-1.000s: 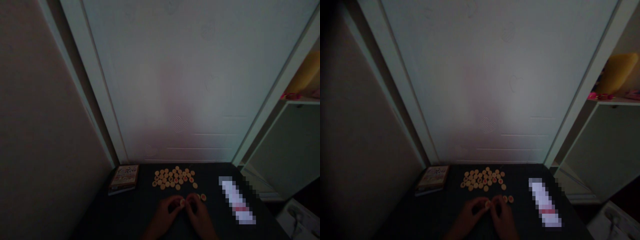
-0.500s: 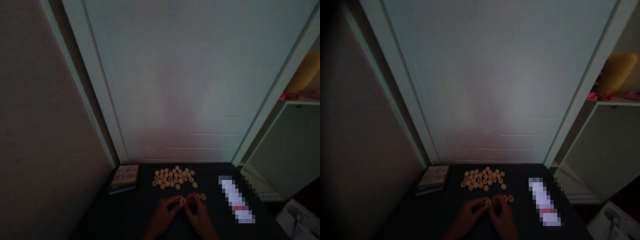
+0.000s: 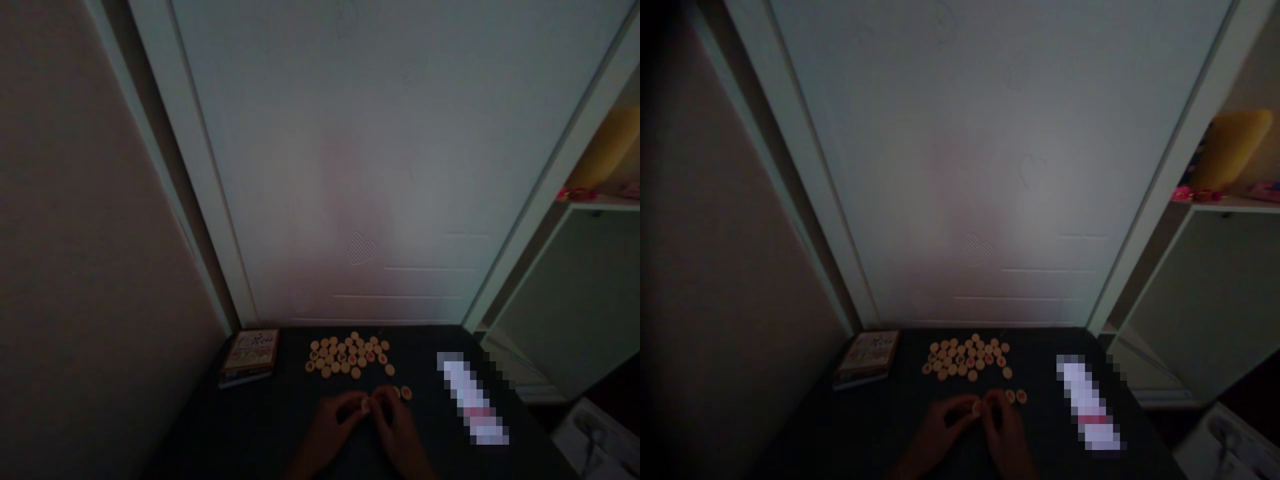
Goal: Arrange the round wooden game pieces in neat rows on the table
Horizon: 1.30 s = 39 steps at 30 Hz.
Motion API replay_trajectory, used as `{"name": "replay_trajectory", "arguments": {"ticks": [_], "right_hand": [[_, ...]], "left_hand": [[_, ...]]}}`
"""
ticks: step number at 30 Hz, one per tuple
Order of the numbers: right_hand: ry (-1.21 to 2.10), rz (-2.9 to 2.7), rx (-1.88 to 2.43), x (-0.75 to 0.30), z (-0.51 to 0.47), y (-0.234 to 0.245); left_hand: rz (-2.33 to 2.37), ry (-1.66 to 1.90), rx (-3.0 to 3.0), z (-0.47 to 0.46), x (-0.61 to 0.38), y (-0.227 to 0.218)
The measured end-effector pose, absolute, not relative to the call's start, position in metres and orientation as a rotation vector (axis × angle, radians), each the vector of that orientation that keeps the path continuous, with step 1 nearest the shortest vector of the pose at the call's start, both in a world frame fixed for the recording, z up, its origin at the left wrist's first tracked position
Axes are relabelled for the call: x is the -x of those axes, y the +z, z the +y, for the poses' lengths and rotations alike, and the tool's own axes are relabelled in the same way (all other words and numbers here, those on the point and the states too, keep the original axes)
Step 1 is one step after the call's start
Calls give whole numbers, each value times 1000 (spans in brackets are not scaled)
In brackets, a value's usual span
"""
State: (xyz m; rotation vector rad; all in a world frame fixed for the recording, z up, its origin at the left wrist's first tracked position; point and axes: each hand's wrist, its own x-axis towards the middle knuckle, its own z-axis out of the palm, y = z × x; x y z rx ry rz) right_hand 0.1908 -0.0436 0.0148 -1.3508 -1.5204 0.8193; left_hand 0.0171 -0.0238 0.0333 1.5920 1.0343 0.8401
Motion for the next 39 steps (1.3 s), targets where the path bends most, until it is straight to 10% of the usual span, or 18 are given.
{"name": "replay_trajectory", "arguments": {"ticks": [39], "right_hand": [[533,-1730,1269,-240,-67,-8]], "left_hand": [[1222,859,-1710,-22,-11,20]]}}
